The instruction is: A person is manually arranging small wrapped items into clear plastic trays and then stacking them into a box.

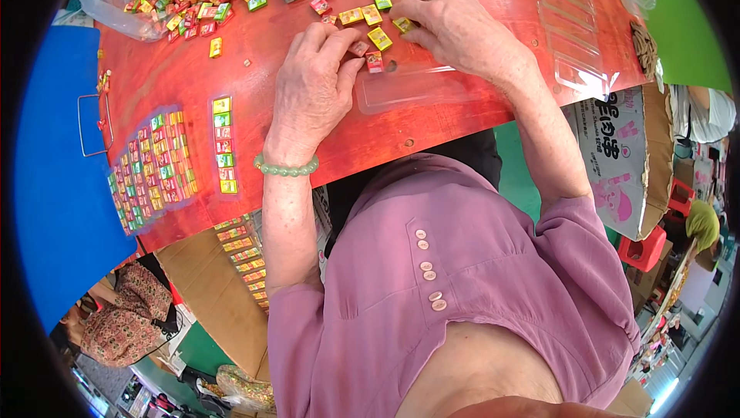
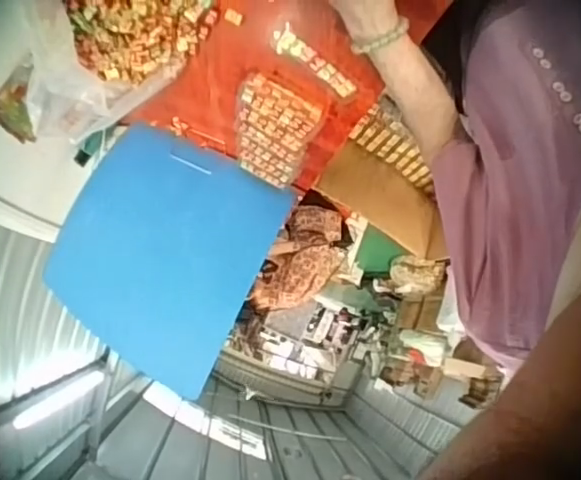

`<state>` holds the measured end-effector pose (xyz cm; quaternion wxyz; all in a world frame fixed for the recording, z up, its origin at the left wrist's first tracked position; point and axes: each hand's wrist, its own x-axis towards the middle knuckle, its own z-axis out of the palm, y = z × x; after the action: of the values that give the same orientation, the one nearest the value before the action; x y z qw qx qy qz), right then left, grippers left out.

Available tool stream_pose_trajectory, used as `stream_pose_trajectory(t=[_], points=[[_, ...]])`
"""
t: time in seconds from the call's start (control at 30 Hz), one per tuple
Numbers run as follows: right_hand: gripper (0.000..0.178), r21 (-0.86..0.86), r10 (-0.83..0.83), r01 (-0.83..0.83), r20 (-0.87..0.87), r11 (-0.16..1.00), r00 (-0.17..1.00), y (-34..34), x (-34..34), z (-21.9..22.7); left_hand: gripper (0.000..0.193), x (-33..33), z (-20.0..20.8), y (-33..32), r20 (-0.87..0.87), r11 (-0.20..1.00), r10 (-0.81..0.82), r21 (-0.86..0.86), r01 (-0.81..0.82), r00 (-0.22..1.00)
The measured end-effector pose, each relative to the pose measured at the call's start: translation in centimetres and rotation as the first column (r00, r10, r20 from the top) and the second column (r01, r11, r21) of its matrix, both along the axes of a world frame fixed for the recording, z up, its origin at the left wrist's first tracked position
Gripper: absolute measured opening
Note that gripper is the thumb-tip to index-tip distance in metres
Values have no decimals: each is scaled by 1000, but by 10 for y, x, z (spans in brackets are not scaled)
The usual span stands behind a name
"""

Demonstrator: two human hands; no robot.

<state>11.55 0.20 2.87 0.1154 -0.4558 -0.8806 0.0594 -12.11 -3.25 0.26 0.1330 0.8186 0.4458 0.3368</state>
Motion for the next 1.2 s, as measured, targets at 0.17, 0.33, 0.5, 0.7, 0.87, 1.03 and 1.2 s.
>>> stream_pose_trajectory(t=[0.17, 0.33, 0.5, 0.7, 0.87, 1.03, 1.2], points=[[22, -281, -190, 103, -302, 954, 934, 1, 7, 21, 22, -2, -7, 0, 52, 995, 44, -92, -39, 998], [24, -152, -65, 14, -333, 988, 941, -40, 8, 27, 22, -1, -2, -2, 27, 995, 55, -84, -53, 998], [32, -110, 97, -132, -279, 985, 956, -79, -7, 2, 23, 2, -3, -2, 31, 996, 63, -62, -61, 998], [36, 10, 97, -98, -286, 995, 953, -85, 16, -11, 19, 2, -1, -3, 22, 997, 66, -37, -66, 998], [36, 11, 70, -69, -263, 998, 962, -87, 34, -10, 19, 2, 0, -4, -11, 995, 85, -58, -86, 996], [30, -103, -61, 23, -379, 994, 924, -78, 47, 3, 20, 5, 2, -6, -29, 992, 120, -42, -121, 992], [25, -87, -220, 202, -347, 975, 912, -51, 48, 6, 23, 4, 4, -7, -47, 993, 103, -52, -106, 994]])
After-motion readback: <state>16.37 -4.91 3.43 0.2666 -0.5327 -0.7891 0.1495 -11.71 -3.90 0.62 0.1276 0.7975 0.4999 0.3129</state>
